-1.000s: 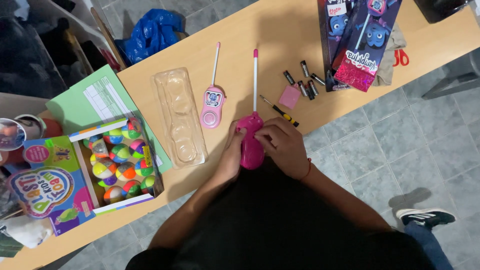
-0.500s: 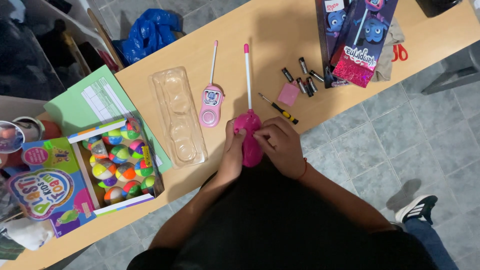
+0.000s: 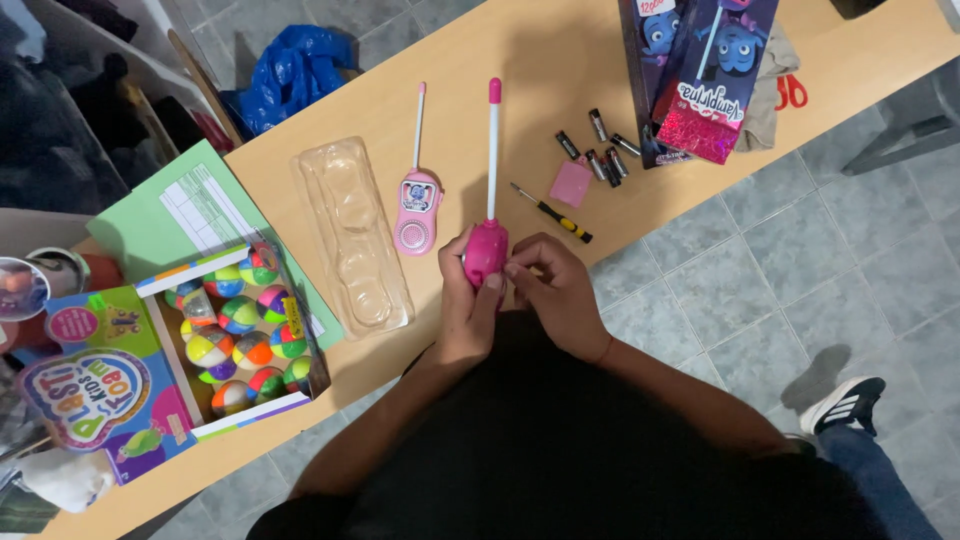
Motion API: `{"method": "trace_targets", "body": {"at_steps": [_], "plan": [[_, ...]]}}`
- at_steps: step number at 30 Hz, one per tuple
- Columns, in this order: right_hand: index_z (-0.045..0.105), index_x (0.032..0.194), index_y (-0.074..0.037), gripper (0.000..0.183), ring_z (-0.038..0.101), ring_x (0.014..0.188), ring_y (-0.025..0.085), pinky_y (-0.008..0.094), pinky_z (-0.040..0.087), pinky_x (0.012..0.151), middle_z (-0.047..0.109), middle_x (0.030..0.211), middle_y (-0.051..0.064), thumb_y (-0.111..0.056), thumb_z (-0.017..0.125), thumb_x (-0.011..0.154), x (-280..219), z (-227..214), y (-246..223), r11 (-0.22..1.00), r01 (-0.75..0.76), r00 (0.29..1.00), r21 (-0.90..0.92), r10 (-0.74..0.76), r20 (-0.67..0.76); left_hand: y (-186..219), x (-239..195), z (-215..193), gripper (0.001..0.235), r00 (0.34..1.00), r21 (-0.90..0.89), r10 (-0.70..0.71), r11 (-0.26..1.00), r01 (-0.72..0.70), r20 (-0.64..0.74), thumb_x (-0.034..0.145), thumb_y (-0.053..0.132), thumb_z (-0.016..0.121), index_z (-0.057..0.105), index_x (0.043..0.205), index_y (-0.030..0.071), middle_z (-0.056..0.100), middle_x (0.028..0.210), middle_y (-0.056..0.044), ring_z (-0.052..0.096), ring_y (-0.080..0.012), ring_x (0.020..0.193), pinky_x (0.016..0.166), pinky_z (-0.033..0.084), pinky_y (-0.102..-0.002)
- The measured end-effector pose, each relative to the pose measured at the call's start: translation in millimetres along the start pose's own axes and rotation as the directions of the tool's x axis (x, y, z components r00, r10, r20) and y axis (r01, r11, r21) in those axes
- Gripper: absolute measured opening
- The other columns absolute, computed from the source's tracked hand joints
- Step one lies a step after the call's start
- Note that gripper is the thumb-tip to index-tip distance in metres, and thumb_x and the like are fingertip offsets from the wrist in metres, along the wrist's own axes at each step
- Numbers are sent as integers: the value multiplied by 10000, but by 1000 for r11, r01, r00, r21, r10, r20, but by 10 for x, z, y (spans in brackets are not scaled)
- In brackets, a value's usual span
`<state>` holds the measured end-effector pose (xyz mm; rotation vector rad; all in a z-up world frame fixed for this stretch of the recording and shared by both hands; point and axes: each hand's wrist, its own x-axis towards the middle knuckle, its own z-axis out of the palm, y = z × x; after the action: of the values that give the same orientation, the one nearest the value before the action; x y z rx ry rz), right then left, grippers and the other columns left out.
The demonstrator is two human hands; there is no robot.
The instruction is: Inserting batteries into a toy walkie-talkie and securing the battery cover with a screwdriver
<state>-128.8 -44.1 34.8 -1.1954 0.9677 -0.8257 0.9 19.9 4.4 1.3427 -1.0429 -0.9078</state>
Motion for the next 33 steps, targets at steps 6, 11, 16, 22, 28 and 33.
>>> {"method": "trace_targets", "body": {"at_steps": [6,11,16,22,28,33], "plan": [[650,916,-41,130,606,653,166,254,501,530,610,805,70,-139,691,988,88,-98,315,699,-588,799,408,579,160,-136,147,-193,654,953,166,268,943,-290,144,949,213,619,322,1436,-108,459,1379,-299,471,-470,1306,1115,368,-520],[634,907,-112,129,523,704,129,190,410,533,597,842,0,-182,685,1002,156,-145,317,480,-734,655,481,688,314,-109,254,-250,661,914,235,348,889,-392,208,921,239,657,383,1398,-127,474,1358,-295,482,-488,1279,1105,383,-536],[630,913,-131,153,539,720,115,186,446,557,635,875,1,-233,700,1004,110,-81,242,515,-718,683,468,649,334,-145,135,-167,611,962,117,242,959,-257,126,971,218,571,334,1438,-95,476,1344,-280,487,-460,1285,1101,372,-535],[637,963,-62,239,576,703,137,269,570,604,558,803,23,-289,690,1011,92,-69,212,757,-559,824,338,554,121,-73,116,64,410,983,-176,-184,968,179,-13,1016,153,457,422,1421,107,606,1162,-210,602,-331,1028,959,456,-442],[729,1006,-25,235,652,606,184,306,581,505,598,719,93,-254,675,1020,229,-386,398,926,-377,926,29,378,-21,128,225,65,413,843,-523,-538,726,447,-26,993,378,427,497,1326,143,548,1144,-148,515,-258,1008,946,423,-352],[645,1151,-20,344,616,994,380,462,500,907,609,1070,175,-167,806,884,560,-1058,1217,68,323,842,-944,-476,254,-612,158,-76,683,763,-735,-609,412,539,218,964,370,575,280,1530,127,615,1261,-256,688,-337,970,780,613,-481]]}}
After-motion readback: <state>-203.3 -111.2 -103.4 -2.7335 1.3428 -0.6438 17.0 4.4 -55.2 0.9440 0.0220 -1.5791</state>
